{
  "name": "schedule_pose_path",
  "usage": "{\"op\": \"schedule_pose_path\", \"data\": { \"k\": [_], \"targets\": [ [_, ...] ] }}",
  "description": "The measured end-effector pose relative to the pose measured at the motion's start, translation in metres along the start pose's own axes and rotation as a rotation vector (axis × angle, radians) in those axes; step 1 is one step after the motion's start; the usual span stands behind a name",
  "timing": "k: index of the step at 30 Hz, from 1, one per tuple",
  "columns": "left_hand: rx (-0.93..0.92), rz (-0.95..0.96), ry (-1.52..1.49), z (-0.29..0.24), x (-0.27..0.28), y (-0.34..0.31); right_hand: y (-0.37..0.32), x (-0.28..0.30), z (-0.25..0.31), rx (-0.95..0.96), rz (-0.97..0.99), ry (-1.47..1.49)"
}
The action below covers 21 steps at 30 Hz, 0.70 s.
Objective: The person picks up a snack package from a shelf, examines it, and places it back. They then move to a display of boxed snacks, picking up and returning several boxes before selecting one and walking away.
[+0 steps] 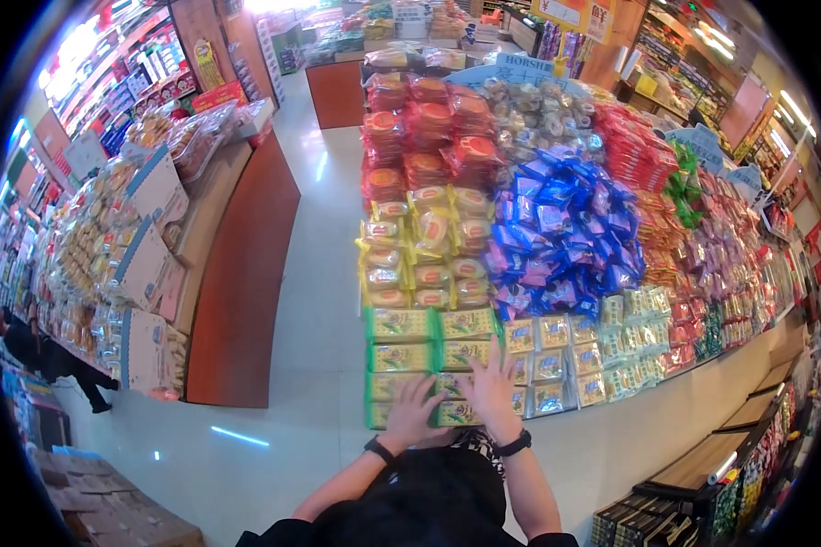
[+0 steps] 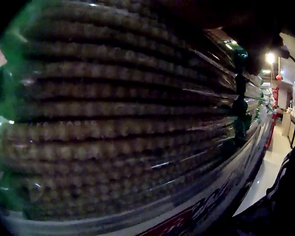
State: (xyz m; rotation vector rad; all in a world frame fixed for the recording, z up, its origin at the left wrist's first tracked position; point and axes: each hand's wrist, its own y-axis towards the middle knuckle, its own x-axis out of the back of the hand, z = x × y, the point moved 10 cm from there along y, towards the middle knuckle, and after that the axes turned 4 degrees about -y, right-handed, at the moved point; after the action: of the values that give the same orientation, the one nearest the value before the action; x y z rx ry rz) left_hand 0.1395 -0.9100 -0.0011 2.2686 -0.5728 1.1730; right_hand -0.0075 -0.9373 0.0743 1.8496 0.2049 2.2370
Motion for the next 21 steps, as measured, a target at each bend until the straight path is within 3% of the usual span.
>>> {"op": "schedule_pose_path", "data": {
  "k": [6,12,15,18,21],
  "targets": [
    [-0.029,-0.016,-0.006,0.0,-0.002,0.0,0.037,-0.022,0.007,0.266,0.117,-0.055],
    [-0.037,-0.039,-0.008,-0.001,0.003,0.001,0.045,-0.027,0.006,0.215,0.232,0.031],
    [-0.039,-0.036,-0.036,-0.002,0.004,0.001,0.027,0.017,0.003,0.172,-0.056,0.315],
    [-0.04,-0.054,-0.069,-0.004,0.01,0.0,-0.028,0.042,-0.009,-0.012,-0.19,0.34],
    [-0.033,-0.054,-0.064,-0.003,0.012,0.0,-0.094,0.016,-0.019,-0.117,-0.085,0.393]
  ]
}}
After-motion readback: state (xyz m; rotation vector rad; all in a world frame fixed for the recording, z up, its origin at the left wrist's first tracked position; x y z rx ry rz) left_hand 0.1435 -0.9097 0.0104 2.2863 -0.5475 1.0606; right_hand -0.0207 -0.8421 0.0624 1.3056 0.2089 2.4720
